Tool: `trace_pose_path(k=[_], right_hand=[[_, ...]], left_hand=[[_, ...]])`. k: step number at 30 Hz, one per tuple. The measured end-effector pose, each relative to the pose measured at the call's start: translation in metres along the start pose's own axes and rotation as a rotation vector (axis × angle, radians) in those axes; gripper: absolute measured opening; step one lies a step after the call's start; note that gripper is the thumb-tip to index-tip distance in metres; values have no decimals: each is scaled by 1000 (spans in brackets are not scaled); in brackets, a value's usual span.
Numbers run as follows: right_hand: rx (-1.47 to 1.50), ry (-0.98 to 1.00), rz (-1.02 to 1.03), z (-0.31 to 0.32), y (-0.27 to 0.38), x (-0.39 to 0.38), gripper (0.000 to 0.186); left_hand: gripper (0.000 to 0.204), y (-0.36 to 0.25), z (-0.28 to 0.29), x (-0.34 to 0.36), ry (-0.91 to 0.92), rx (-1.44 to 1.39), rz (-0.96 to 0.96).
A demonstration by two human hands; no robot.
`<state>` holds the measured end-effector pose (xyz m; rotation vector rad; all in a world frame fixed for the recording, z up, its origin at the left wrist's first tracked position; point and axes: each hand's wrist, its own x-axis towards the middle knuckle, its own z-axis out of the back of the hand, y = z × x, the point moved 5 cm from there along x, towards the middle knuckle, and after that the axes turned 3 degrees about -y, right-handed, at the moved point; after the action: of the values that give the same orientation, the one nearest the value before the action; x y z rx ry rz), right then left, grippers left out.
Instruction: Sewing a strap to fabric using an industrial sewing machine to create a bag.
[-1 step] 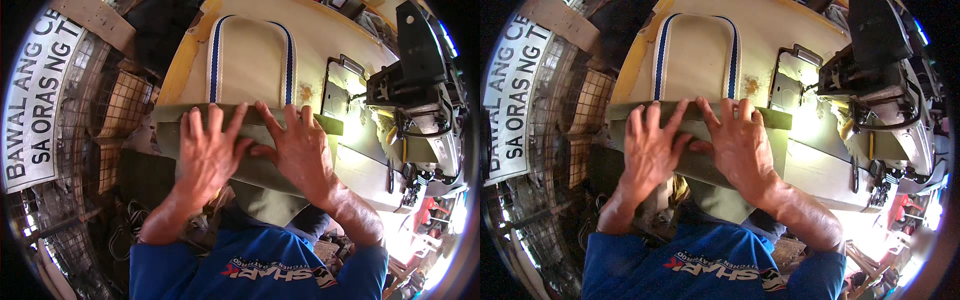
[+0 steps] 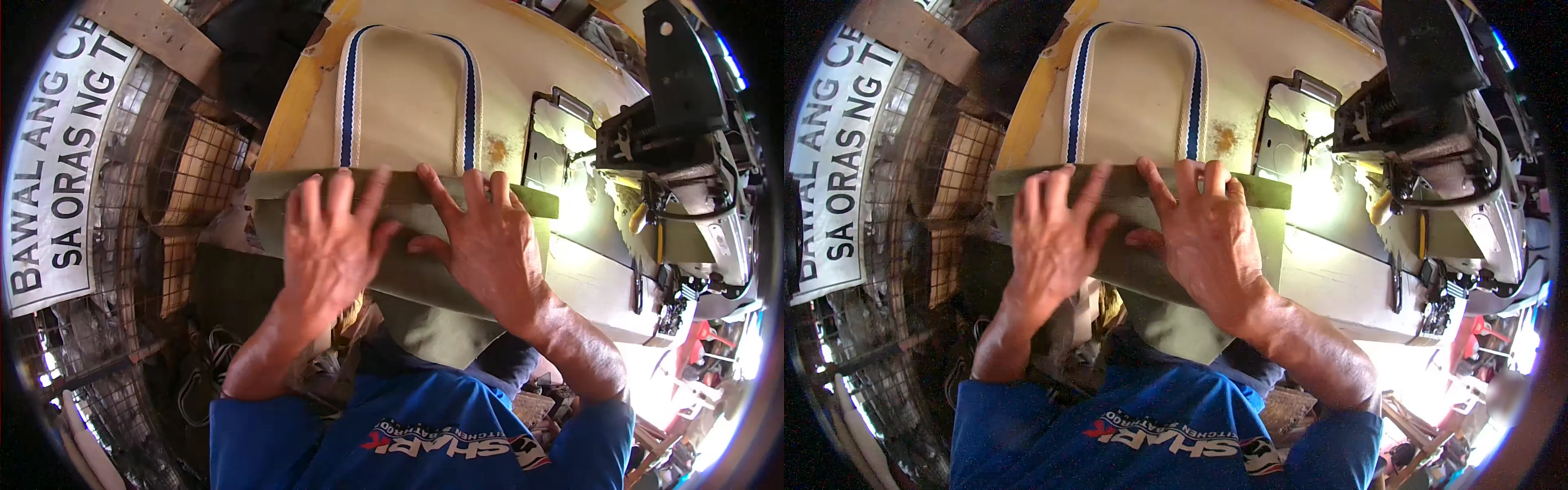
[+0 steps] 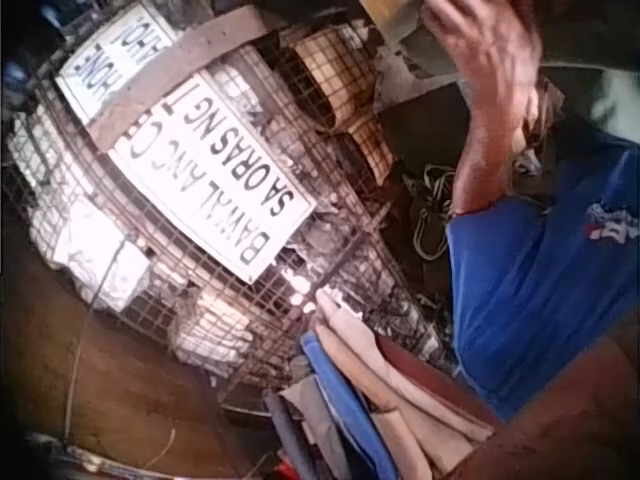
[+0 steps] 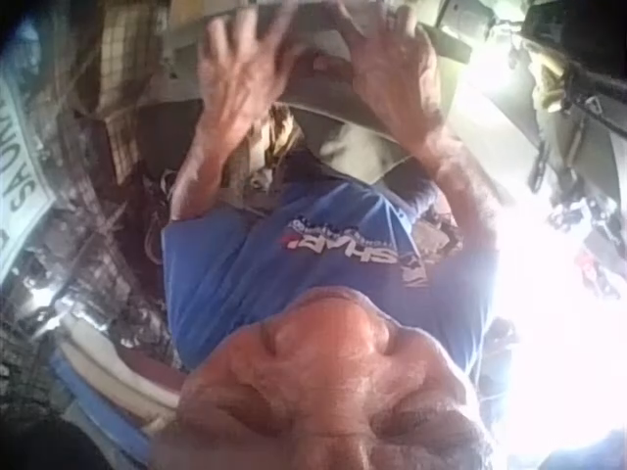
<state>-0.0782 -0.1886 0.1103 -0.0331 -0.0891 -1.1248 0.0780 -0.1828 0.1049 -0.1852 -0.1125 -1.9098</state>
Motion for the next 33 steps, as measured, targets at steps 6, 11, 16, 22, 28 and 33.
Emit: trace_pose_path(k=[6, 11, 16, 22, 28, 33], right_hand=[[16, -83, -47, -7, -10, -13, 84], [62, -254, -27, -11, -14, -21, 85], [149, -316, -22, -1, -35, -27, 74], [188, -244, 69, 16, -100, -46, 44], [241, -262, 158, 13, -123, -30, 31], [143, -133, 156, -1, -128, -22, 25]], left_hand=[[44, 18, -2, -7, -178, -56, 9], [46, -4, 3, -3, -230, 8, -5], [60, -57, 1, 24, -250, -361, -230], [50, -82, -17, 47, -205, -381, -300], [32, -87, -18, 55, -204, -334, -409], [25, -89, -27, 61, -264, -329, -460]])
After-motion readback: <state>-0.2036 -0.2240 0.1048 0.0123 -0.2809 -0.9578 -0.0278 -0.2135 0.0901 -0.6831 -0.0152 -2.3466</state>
